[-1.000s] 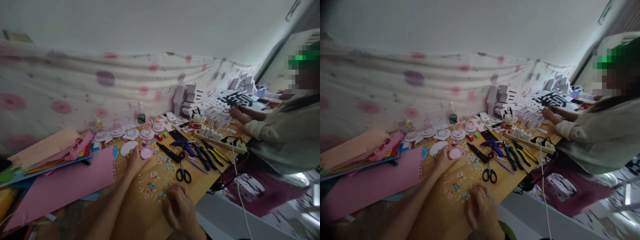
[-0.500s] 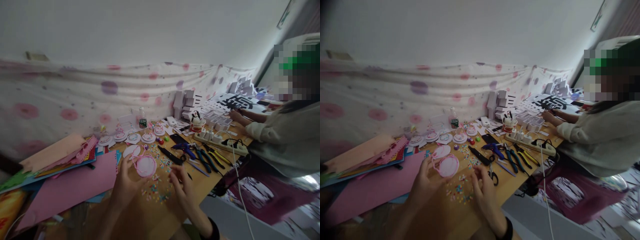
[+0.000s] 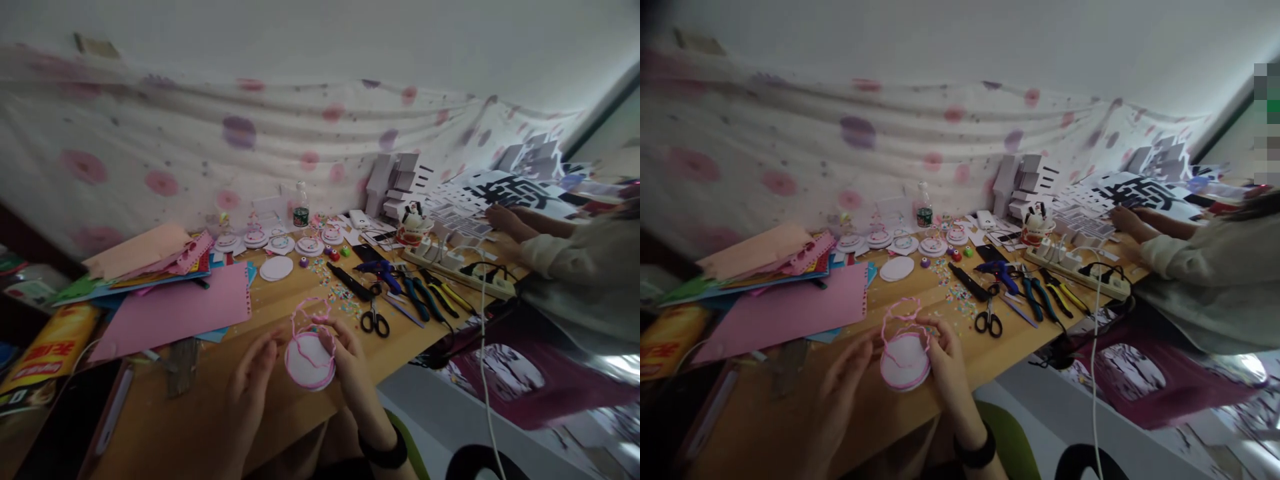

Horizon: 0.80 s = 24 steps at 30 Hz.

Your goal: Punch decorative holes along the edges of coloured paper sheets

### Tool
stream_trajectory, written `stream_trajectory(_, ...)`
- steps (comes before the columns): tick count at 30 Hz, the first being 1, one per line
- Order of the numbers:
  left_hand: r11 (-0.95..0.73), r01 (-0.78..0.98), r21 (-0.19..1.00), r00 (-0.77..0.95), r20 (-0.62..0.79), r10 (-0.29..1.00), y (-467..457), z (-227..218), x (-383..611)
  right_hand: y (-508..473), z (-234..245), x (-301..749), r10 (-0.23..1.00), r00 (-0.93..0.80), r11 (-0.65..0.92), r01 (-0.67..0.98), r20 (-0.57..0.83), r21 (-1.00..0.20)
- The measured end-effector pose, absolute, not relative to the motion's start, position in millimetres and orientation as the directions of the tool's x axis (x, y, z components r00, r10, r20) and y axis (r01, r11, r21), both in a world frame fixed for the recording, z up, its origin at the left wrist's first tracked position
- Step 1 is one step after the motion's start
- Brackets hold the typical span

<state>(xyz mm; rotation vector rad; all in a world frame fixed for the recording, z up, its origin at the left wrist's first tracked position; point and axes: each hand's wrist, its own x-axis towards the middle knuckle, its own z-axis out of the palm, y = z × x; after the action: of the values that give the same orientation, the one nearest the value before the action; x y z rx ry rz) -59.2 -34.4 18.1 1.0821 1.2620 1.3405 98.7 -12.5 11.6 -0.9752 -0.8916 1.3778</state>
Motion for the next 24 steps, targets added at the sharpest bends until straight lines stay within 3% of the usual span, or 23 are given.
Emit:
stream_trajectory(5,-0.162,0.083,0.983,-0.238,0.177,0.955,-45,33,-79,-20,9,91,0.992,-0.082,-0.122,-0.394,-0.097,-0.911)
stream_trajectory(10,-0.317,0.180,0.931,-0.117,0.341,0.933,-51,48,-95,-24,2,78,0.957,-0.263,-0.216,-0.355,-0.125,-0.910)
stream_trajectory(18,-0.333,0.074,0.940,0.105,0.325,0.940,-48,39,-121,-32,-4,75,0.873,-0.464,-0.303,-0.276,-0.150,-0.912)
stream_trajectory(24,-0.216,-0.017,0.976,0.275,0.212,0.938,-41,39,-123,-37,-19,70,0.784,-0.597,-0.394,-0.269,-0.169,-0.879)
